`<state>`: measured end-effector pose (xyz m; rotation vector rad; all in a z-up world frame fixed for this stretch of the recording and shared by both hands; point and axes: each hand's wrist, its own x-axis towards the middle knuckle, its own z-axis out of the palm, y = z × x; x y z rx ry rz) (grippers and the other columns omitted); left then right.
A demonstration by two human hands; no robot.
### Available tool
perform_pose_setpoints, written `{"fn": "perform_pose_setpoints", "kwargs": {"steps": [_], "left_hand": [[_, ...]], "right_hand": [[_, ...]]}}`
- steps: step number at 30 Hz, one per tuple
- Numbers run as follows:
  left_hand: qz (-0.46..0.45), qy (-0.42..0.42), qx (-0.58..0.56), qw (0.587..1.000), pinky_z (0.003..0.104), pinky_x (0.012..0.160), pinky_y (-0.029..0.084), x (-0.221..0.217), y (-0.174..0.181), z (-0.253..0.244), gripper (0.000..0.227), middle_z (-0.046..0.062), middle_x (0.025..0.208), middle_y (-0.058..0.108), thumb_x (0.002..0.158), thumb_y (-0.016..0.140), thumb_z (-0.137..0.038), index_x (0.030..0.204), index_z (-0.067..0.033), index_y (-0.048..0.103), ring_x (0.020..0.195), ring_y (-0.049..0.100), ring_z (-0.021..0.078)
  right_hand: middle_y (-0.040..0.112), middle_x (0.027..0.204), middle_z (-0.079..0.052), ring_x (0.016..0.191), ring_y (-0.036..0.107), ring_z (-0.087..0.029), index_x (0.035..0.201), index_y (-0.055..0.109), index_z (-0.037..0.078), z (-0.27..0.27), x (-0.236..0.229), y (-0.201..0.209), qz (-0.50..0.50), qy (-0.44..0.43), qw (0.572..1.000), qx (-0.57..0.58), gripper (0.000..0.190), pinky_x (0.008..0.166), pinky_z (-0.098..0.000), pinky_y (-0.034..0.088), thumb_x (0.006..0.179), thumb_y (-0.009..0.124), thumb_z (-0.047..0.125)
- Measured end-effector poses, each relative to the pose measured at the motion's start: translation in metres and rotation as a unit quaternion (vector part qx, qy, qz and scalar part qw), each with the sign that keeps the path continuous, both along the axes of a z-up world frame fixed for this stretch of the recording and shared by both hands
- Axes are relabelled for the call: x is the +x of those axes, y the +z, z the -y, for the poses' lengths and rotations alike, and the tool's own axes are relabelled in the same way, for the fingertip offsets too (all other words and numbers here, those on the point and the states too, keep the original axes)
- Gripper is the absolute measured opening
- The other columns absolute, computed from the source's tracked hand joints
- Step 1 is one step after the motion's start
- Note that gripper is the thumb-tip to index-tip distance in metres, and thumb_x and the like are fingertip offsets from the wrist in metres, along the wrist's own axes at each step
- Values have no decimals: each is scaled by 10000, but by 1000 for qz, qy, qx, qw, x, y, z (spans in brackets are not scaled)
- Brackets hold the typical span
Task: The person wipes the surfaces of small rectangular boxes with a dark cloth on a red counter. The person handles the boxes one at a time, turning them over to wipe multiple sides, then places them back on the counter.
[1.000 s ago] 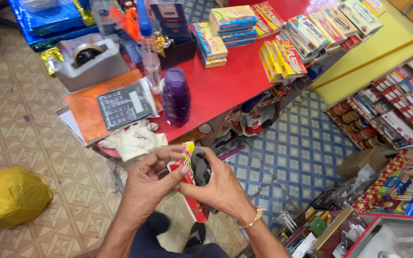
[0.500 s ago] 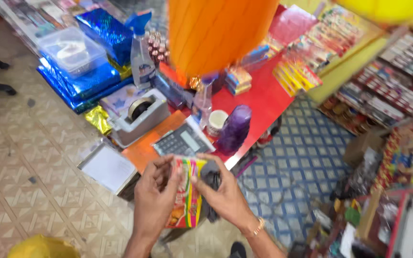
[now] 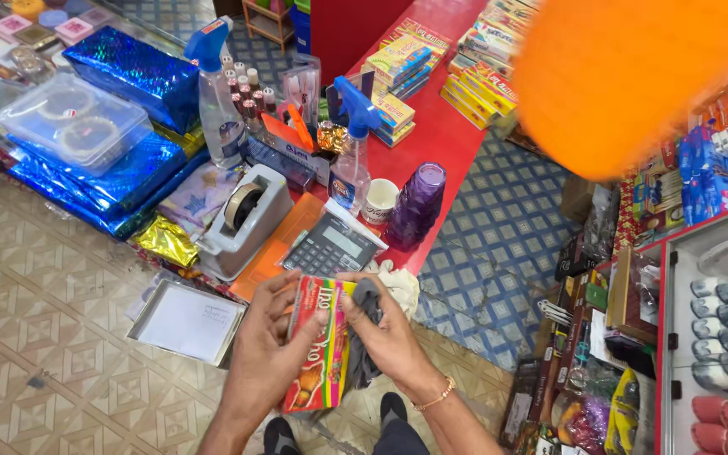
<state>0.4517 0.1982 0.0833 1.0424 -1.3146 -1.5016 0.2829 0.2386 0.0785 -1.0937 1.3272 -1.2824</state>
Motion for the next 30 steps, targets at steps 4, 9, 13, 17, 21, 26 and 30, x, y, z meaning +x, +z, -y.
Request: {"fn": "perform_pose_setpoints", "kwargs": {"steps": [4, 9, 13, 17, 21, 26, 30], "left_hand": [[222, 102, -4, 970, 334, 705, 599, 5, 18, -8, 533, 96, 1233, 732, 823, 740, -127, 1336, -83, 601, 787, 765, 227], [279, 188, -149, 930, 411, 805, 543, 17, 27, -7, 434, 176, 1096, 671, 825, 776, -191, 1172, -10, 588, 968, 684, 309], [192, 112, 30, 975, 406, 758, 587, 48, 23, 1, 297, 113, 1119, 679, 947, 607, -275, 1177, -87, 591, 894, 753, 296], [231, 127, -74, 962, 423, 772, 594, 69, -4, 21, 280, 172, 1070, 693, 961, 629, -279, 1094, -33, 646, 937, 730, 322], [326, 143, -234, 905, 489, 905, 487, 89, -35, 84, 266, 230, 1060, 663, 1015, 595, -234, 1102, 8, 661, 1029, 622, 388], [406, 43, -259, 875, 515, 908, 458, 100, -82, 179, 334, 255, 1000, 697, 959, 676, -326, 1013, -2, 740, 1012, 628, 422], [436, -60, -132, 888, 466, 871, 549, 102, -97, 217, 386, 240, 913, 750, 908, 730, -427, 961, -51, 800, 907, 726, 394]], "right_hand": [[629, 1310, -67, 1178, 574, -122, 1534, 395, 115, -3, 8, 17, -109, 119, 987, 4, 826, 1035, -304, 464, 826, 795, 256], [651, 1347, -123, 1241, 630, -203, 1581, 356, 160, 14, 40, 29, -195, 156, 967, 53, 1003, 1061, -342, 474, 698, 801, 327], [535, 1556, -173, 1462, 495, -261, 1552, 433, 94, 26, 55, 16, -235, 148, 960, -30, 908, 1171, -388, 376, 793, 838, 382], [574, 1499, -140, 1423, 517, -226, 1542, 451, 122, 24, 72, 2, -204, 143, 968, 38, 913, 1161, -372, 379, 760, 819, 419], [570, 1487, -133, 1378, 538, -207, 1547, 410, 115, 22, 89, -1, -145, 118, 982, 39, 894, 1151, -369, 403, 794, 812, 381], [586, 1460, -133, 1330, 563, -198, 1570, 374, 120, 12, 103, 3, -75, 99, 991, 57, 882, 1142, -366, 424, 828, 785, 359], [531, 1533, -127, 1428, 475, -201, 1570, 381, 96, 1, 109, 1, -112, 82, 990, 35, 873, 1185, -370, 346, 845, 800, 344]]}}
